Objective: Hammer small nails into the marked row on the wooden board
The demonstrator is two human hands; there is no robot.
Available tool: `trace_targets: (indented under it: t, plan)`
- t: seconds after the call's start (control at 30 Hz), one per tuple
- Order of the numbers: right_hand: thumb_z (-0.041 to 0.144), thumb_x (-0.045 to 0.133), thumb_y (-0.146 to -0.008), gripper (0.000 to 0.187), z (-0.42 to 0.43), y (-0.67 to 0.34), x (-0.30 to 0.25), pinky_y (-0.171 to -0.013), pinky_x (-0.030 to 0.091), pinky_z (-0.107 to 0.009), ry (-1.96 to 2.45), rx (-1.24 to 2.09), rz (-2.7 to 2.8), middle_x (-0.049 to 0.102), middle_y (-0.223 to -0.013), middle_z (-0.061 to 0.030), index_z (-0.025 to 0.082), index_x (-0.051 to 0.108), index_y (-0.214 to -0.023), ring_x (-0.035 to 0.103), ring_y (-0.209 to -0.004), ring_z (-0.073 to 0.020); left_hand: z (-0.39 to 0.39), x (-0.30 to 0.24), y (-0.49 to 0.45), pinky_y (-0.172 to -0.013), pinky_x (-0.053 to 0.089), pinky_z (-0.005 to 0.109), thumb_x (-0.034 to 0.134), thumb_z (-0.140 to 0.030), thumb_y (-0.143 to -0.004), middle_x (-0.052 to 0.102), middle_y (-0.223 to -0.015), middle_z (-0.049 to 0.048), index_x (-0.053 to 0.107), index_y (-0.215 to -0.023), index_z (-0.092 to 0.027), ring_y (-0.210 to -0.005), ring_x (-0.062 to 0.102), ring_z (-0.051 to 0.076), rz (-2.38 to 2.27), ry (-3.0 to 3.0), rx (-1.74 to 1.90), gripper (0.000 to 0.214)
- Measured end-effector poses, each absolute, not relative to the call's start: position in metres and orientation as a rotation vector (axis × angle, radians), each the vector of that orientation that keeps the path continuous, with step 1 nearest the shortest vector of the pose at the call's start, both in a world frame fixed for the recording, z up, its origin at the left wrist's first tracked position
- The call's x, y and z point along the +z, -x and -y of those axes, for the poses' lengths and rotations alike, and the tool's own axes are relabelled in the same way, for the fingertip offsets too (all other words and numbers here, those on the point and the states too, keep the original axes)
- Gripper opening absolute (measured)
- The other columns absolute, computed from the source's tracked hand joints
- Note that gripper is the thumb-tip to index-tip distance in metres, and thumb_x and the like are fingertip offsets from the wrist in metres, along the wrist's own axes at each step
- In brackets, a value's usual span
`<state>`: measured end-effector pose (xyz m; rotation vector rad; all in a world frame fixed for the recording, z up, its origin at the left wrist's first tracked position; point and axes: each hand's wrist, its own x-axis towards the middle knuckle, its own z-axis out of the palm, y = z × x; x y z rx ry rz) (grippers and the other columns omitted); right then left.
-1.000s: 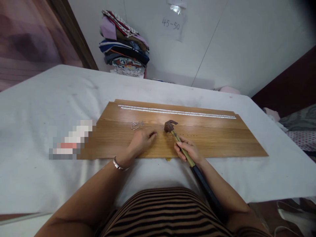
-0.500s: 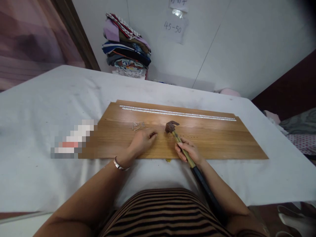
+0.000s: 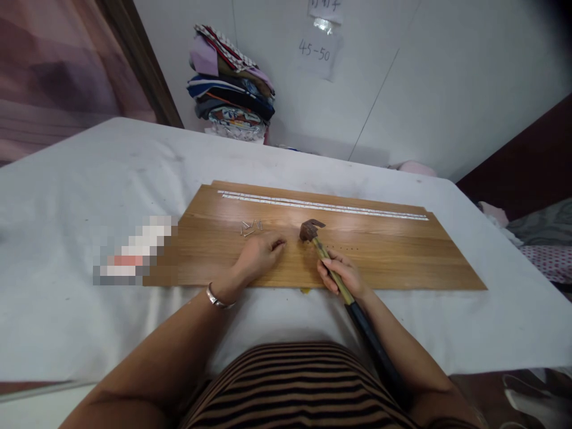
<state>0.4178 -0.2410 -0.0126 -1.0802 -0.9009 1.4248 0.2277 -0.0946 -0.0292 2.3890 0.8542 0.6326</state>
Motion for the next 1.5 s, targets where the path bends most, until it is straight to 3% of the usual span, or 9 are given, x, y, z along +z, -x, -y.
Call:
trace_targets:
  t: [0.33,0.97,1.5]
  plan:
    - [0.042,0.058,-0.085,0.029,0.2408,-0.4184,-0.0133,-0.031,0.023,-0.017,1.121,1.436,0.925,0.046,-0.042,0.0084,0.018,0.049,-0.072,0.033,-0.027,-0.0039,0.0946,-0.0292,-0.2281,-0.072,0.048,0.029,0.05,-0.024,-0.086,0.071,-0.084,0.0026,0.066,-0.084,-0.02,-0.078,0.065,0.018,-0.847,-2.393,0.618,0.017]
    - [0.039,0.062,-0.083,0.025,0.2409,-0.4179,-0.015,-0.03,0.025,-0.016,1.072,1.438,0.861,0.054,-0.06,0.0063,0.018,0.049,-0.077,0.037,-0.028,-0.0017,0.0923,-0.0321,-0.2281,-0.068,0.045,0.029,0.048,-0.026,-0.089,0.07,-0.081,0.003,0.066,-0.083,-0.019,-0.074,0.062,0.018,-0.815,-2.387,0.626,0.02]
    - [0.038,0.063,-0.081,0.025,0.241,-0.4186,-0.0147,-0.028,0.027,-0.016,1.07,1.435,0.848,0.054,-0.061,0.0064,0.018,0.048,-0.077,0.037,-0.029,-0.002,0.0925,-0.0321,-0.2276,-0.07,0.046,0.028,0.05,-0.021,-0.087,0.07,-0.083,0.0029,0.066,-0.084,-0.018,-0.076,0.063,0.017,-0.812,-2.394,0.65,0.016]
